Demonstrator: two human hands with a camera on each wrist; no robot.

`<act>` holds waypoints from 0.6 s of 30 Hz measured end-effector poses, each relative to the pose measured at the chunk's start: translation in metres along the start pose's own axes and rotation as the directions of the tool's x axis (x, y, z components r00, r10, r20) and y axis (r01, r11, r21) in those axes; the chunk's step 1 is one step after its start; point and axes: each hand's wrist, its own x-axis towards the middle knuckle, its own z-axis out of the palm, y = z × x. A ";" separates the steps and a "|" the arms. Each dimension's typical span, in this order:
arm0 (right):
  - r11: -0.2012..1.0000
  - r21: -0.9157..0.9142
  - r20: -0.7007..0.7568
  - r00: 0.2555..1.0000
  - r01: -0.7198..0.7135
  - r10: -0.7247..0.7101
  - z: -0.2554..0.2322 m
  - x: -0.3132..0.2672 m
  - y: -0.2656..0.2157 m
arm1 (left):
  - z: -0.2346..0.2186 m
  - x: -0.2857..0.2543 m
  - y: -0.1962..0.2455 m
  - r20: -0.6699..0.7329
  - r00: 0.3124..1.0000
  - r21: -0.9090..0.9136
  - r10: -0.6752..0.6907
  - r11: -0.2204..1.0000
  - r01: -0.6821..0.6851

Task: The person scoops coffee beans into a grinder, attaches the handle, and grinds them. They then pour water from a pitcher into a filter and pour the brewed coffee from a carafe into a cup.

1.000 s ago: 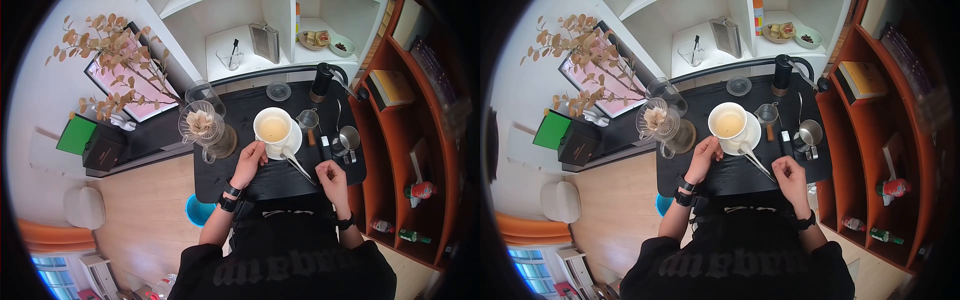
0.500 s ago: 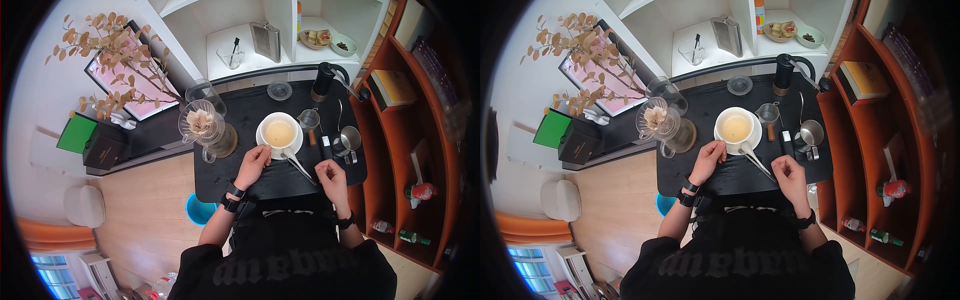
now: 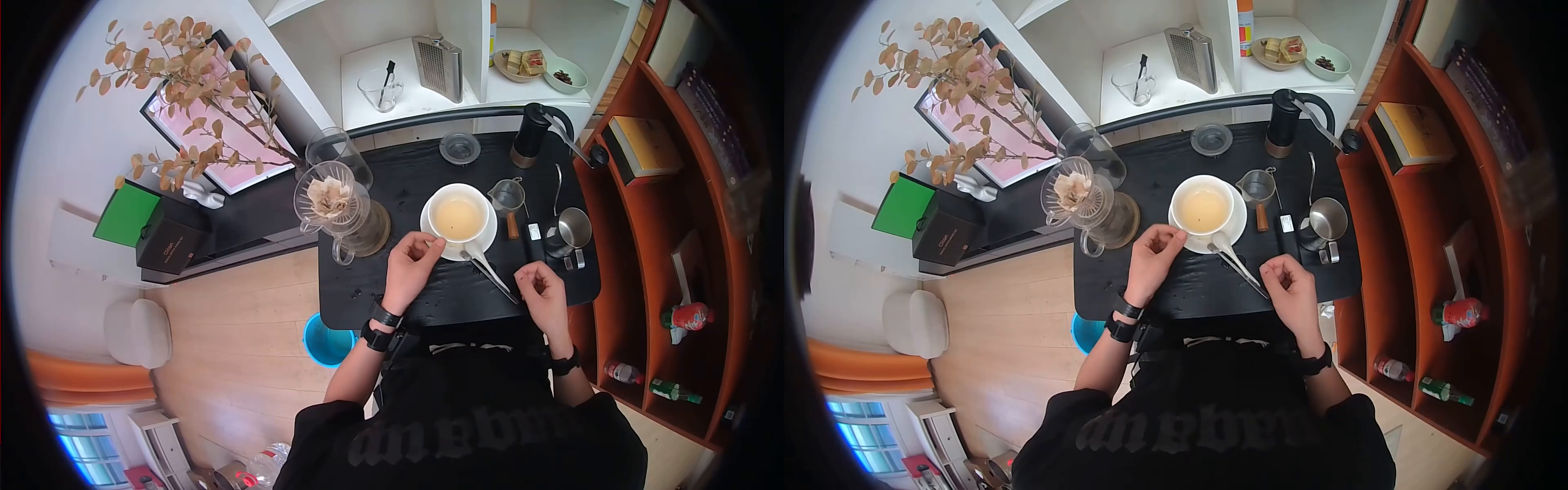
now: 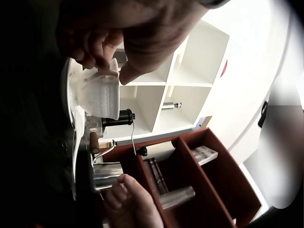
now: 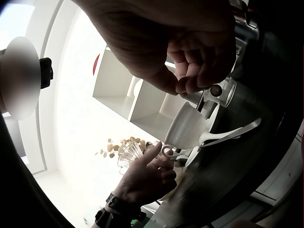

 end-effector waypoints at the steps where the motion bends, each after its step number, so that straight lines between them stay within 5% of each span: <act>1: 1.000 0.003 -0.002 1.000 0.000 0.000 0.000 0.000 -0.001 | 0.002 -0.001 0.000 -0.055 0.994 0.120 0.095 0.989 -0.088; 4: 1.000 0.007 0.003 1.000 -0.004 0.004 0.002 0.000 -0.002 | 0.004 0.004 0.029 -0.057 0.843 0.509 0.536 0.742 -0.437; 5: 1.000 0.005 0.006 1.000 -0.007 0.007 0.002 0.000 -0.002 | 0.001 0.009 0.032 0.061 0.875 0.506 0.481 0.741 -0.442; 8: 1.000 0.000 0.005 1.000 -0.006 0.006 0.003 -0.001 -0.005 | 0.008 0.023 0.047 0.187 0.788 0.452 0.587 0.661 -0.599; 11: 1.000 -0.005 -0.006 1.000 -0.009 0.009 0.001 -0.003 -0.006 | 0.015 0.036 0.047 0.289 0.785 0.508 0.548 0.607 -0.611; 18: 1.000 0.002 -0.068 0.998 0.001 -0.001 -0.010 -0.008 0.003 | 0.016 0.054 0.049 0.337 0.821 0.532 0.461 0.626 -0.570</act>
